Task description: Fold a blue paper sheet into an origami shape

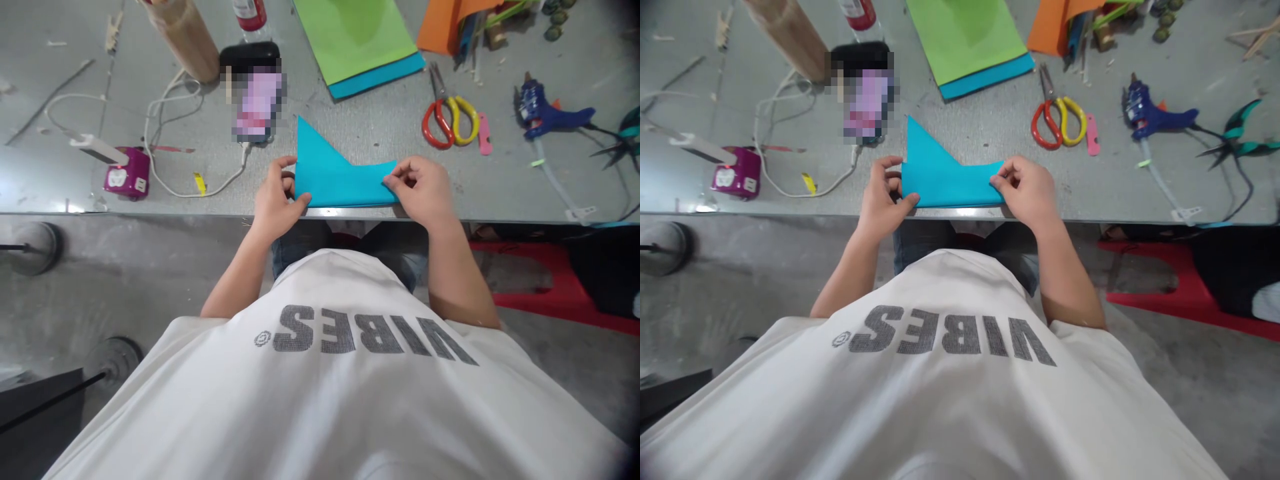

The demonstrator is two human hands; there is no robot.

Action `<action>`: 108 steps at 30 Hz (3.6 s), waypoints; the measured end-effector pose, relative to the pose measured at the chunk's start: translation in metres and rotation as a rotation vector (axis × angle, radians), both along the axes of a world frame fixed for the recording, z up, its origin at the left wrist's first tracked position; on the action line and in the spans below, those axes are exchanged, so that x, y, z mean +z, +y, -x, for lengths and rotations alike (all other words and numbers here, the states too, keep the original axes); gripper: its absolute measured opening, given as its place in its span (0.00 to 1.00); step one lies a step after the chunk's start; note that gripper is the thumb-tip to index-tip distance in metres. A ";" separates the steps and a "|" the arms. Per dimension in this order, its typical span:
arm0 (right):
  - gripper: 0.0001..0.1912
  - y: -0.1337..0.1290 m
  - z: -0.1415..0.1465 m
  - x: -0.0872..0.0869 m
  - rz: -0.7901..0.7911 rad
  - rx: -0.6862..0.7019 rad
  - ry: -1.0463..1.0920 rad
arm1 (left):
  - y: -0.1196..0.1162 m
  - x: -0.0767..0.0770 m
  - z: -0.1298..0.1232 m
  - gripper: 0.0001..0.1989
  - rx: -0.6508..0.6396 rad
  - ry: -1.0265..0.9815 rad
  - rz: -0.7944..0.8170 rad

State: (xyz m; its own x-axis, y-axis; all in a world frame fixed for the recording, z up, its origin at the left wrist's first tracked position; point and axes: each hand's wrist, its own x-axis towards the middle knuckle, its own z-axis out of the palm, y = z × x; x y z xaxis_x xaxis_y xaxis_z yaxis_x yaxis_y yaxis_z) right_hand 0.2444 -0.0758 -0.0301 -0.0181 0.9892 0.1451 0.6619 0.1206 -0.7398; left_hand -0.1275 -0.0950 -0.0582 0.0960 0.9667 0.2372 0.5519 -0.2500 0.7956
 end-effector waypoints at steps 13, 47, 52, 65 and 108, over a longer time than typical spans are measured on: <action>0.15 -0.018 -0.013 0.003 0.053 0.094 0.064 | -0.004 0.004 0.003 0.39 -0.033 0.038 -0.013; 0.09 -0.021 -0.012 0.000 -0.033 0.126 -0.011 | -0.003 0.008 -0.003 0.11 0.095 0.246 -0.077; 0.06 -0.020 -0.014 -0.003 -0.078 0.158 -0.040 | -0.001 0.006 -0.003 0.03 0.118 0.285 -0.107; 0.22 -0.025 0.007 -0.016 -0.149 0.007 -0.172 | 0.002 0.008 -0.003 0.04 0.141 0.257 -0.102; 0.31 -0.081 0.005 -0.021 -0.234 0.286 -0.360 | -0.052 -0.002 -0.064 0.38 -0.342 0.628 -0.146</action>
